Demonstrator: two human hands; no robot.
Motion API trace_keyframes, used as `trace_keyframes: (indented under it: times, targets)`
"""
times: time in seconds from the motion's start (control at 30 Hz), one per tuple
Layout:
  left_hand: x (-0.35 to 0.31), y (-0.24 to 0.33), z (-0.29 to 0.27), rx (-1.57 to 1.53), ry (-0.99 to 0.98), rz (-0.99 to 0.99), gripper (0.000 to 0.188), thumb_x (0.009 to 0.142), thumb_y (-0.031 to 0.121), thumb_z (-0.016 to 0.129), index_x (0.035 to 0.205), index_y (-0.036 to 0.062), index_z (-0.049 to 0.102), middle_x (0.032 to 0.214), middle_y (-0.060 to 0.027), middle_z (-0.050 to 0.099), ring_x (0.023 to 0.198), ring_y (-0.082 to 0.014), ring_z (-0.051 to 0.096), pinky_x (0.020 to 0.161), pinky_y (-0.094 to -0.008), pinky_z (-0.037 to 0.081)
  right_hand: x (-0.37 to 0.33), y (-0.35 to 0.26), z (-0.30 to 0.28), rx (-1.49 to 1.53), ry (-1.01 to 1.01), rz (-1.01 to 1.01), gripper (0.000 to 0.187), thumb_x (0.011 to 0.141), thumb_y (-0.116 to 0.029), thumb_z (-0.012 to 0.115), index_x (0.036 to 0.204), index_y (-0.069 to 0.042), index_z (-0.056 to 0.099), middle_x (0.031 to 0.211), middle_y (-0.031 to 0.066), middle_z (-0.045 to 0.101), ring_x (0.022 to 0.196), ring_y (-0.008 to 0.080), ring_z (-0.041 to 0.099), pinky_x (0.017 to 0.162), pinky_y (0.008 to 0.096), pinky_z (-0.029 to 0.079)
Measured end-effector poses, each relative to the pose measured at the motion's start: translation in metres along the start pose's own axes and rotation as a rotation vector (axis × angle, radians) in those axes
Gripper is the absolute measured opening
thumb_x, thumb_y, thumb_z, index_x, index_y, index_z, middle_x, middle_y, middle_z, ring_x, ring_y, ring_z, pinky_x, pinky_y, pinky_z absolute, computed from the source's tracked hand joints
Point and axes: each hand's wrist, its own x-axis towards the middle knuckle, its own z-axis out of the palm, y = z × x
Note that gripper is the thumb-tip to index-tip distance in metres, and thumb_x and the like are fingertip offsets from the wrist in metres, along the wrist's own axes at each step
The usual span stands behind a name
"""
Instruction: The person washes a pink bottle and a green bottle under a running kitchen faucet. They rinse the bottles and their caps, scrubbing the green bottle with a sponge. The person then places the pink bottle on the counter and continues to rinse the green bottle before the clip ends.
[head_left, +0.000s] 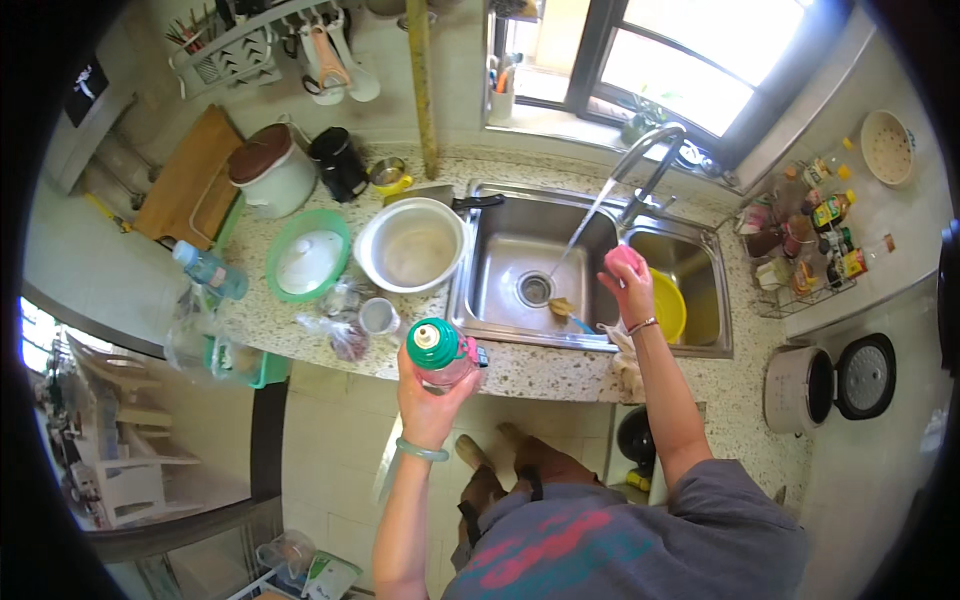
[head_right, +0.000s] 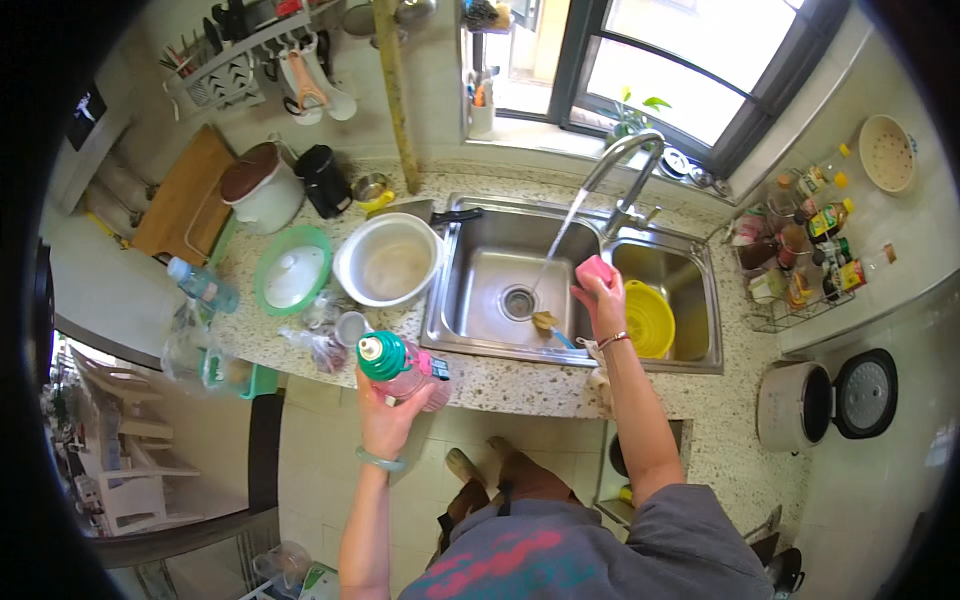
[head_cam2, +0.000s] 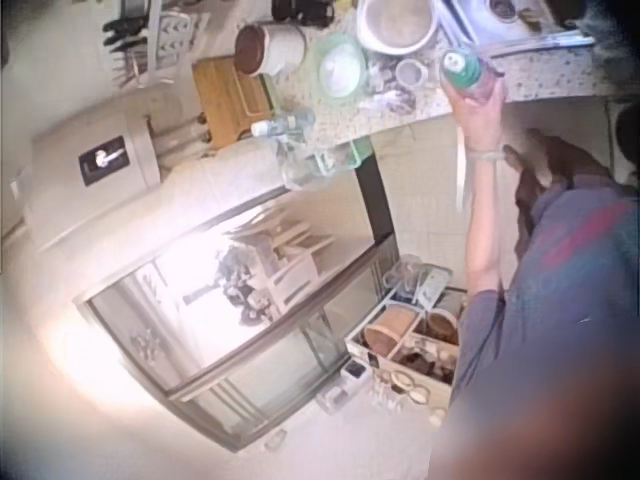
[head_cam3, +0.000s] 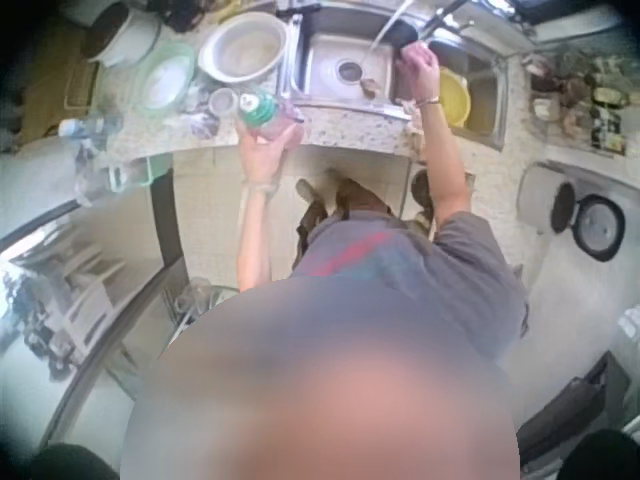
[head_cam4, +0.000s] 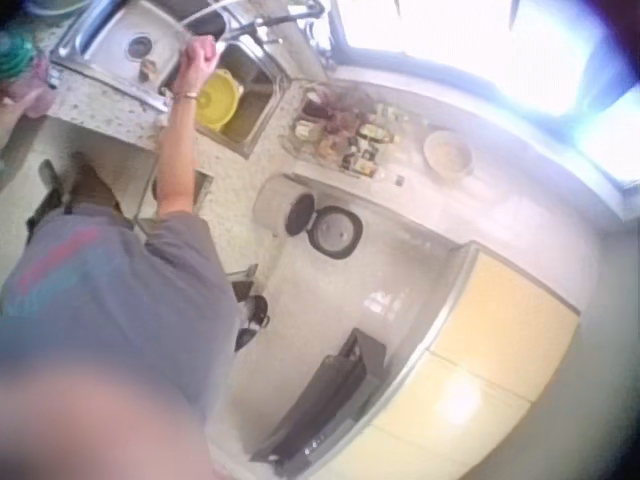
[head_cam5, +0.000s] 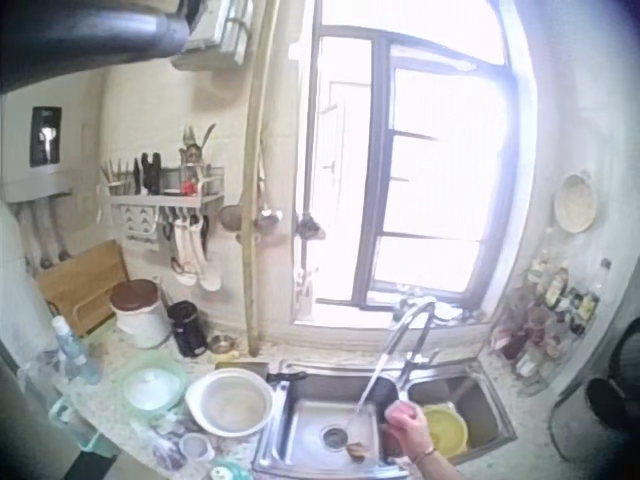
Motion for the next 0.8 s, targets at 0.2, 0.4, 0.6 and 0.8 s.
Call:
trace_keyframes:
  times: [0.2,0.4,0.6,0.8]
  targets:
    - [-0.001,-0.009,0.044,0.097,-0.094,-0.022,0.077,0.065,0.014,0.085,0.129,0.0047,0.044,0.116,-0.0106,0.058,0.105,-0.0215,0.059,0.094,-0.0333,0.045,0.088,-0.026,-0.070,-0.126,0.323,-0.254,0.024,0.092,-0.030,0.063,0.105,-0.011,0.055,0.099,0.0053,0.069,0.079,0.0119,0.066,0.064,0.0261,0.054]
    - [0.020,-0.019,0.110,0.039,-0.112,-0.086,0.084,0.066,0.015,0.085,0.136,0.0036,0.039,0.118,-0.0100,0.056,0.109,-0.0200,0.057,0.096,-0.0331,0.045,0.208,-0.055,-0.121,0.018,0.543,-0.362,0.032,0.092,-0.034,0.062,0.101,-0.003,0.061,0.092,0.0050,0.066,0.078,0.0143,0.066,0.067,0.0223,0.050]
    - [0.041,-0.023,0.161,-0.006,-0.122,-0.158,0.089,0.065,0.005,0.085,0.138,0.0037,0.034,0.124,-0.0109,0.054,0.111,-0.0190,0.056,0.097,-0.0324,0.046,0.292,-0.033,-0.132,0.078,0.303,-0.448,0.032,0.094,-0.030,0.059,0.108,-0.003,0.050,0.092,0.0102,0.062,0.062,0.0236,0.067,0.057,0.0318,0.056]
    - [0.060,-0.035,0.177,0.098,-0.137,-0.166,0.089,0.066,0.003,0.084,0.139,0.0035,0.032,0.127,-0.0117,0.051,0.113,-0.0197,0.055,0.097,-0.0327,0.046,0.323,-0.018,-0.131,-0.039,0.402,-0.373,0.042,0.088,-0.037,0.065,0.106,-0.006,0.044,0.075,0.0094,0.060,0.045,0.0127,0.048,0.035,0.0249,0.038]
